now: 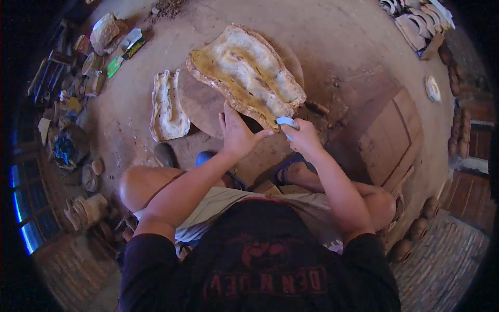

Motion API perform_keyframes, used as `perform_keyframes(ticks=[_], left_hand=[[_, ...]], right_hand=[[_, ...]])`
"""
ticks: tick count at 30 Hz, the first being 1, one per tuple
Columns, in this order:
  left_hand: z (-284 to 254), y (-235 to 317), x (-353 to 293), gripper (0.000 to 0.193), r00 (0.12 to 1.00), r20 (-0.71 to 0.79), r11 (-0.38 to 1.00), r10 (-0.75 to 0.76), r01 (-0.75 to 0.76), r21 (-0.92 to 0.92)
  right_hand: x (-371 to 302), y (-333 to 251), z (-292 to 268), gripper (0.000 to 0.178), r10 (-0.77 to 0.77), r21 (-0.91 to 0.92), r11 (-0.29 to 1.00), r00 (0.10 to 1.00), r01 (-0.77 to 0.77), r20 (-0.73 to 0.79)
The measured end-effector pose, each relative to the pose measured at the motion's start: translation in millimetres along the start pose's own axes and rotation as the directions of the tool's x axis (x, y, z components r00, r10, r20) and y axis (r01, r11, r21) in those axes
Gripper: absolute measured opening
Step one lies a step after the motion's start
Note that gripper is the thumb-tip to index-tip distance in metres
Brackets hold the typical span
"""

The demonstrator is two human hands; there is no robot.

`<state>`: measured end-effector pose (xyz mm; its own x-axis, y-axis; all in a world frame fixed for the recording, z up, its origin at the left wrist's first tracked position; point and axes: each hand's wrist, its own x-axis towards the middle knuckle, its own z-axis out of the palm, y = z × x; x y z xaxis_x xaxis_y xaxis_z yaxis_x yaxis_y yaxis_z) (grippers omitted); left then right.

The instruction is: The person prepares a large clay mold by cleaning the interior with a scraper and then presses a flat sheet of clay into the mold by hand, ensuring the clay conforms to the interior shape.

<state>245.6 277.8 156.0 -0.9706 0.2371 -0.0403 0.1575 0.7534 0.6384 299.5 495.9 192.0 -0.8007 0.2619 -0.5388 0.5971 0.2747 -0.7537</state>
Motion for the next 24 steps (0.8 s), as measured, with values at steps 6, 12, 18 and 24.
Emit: perform_keyframes(ticks=[6,12,18,24], left_hand=[[-4.9,-17.2,1.8,0.159,0.999,-0.027,0.999,0.040,-0.040,0.026],[-36.9,-7.2,18.0,0.144,0.998,0.052,0.976,0.031,-0.019,-0.216],[-20.5,1.7,32.5,0.124,0.979,-0.112,0.964,-0.171,0.143,-0.224],[-31.1,-45.1,64.9,0.090,0.962,0.241,0.620,-0.129,0.268,-0.737]], right_hand=[[-18.6,-7.4,-0.7,0.022,0.191,0.227,0.929,0.905,-0.292,0.379],[-51.3,34.4,21.7,0.034,0.108,-0.326,0.942,0.847,0.081,0.521],[-65.0,70.5,29.6,0.051,-0.181,-0.591,0.526,0.759,0.612,0.626],[-84.5,-9.4,-74.8,0.058,-0.113,-0.630,0.625,0.852,0.461,0.510]])
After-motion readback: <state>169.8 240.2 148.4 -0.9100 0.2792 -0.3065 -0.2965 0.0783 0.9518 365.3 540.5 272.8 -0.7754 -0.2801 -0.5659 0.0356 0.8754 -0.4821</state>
